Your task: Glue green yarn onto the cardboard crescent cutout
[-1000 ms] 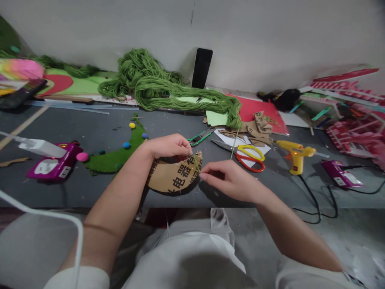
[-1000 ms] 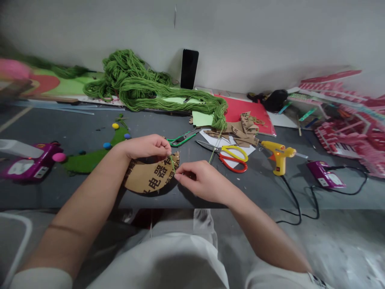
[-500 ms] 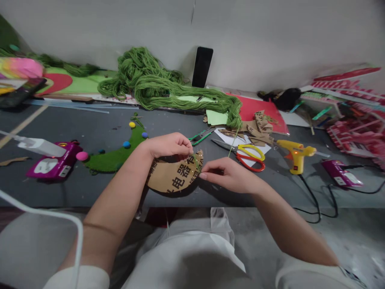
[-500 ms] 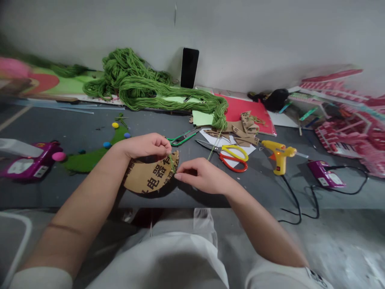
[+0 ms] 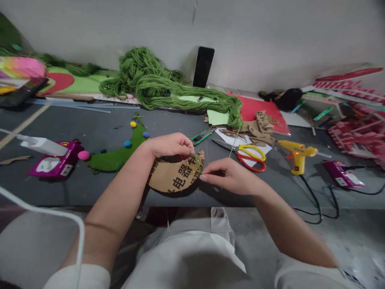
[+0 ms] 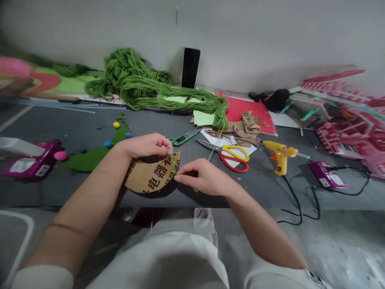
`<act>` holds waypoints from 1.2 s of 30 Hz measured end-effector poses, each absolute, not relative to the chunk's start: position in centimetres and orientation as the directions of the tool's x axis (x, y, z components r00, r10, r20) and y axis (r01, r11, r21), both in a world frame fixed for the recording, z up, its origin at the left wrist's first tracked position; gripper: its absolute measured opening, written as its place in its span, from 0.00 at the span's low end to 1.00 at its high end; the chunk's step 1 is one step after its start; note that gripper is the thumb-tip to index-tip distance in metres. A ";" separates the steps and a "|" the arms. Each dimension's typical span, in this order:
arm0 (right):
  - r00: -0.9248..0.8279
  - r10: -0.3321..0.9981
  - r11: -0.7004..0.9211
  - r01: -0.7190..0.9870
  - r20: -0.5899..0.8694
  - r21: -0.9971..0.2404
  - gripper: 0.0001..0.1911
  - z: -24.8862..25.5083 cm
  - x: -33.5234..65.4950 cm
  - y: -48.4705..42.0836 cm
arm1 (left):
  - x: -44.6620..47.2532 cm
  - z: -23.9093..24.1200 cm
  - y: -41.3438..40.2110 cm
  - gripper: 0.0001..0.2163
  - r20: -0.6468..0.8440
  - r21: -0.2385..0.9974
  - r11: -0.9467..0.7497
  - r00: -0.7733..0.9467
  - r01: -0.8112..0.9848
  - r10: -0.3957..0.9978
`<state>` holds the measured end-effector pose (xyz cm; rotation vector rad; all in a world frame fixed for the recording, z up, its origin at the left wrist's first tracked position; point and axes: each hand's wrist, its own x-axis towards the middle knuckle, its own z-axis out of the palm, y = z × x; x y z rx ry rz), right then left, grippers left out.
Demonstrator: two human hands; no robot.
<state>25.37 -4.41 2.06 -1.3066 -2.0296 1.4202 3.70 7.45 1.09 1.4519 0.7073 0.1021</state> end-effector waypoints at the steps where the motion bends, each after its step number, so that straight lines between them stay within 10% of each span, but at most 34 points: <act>1: -0.519 0.828 0.085 0.492 -0.213 -0.867 0.17 2.2 25.3 -4.5 | 3.7 1.1 7.5 0.03 -0.378 0.925 0.154 0.797 0.348 0.472; 16: -0.539 0.827 0.200 0.545 -0.158 -0.814 0.17 2.5 25.3 -5.0 | 3.6 0.9 7.5 0.05 -0.343 0.939 0.146 0.827 0.311 0.445; 36: -0.862 0.362 0.181 0.438 -0.354 -0.881 0.13 1.6 25.8 5.8 | 4.1 0.4 7.6 0.02 -0.342 0.930 0.010 0.857 0.366 0.386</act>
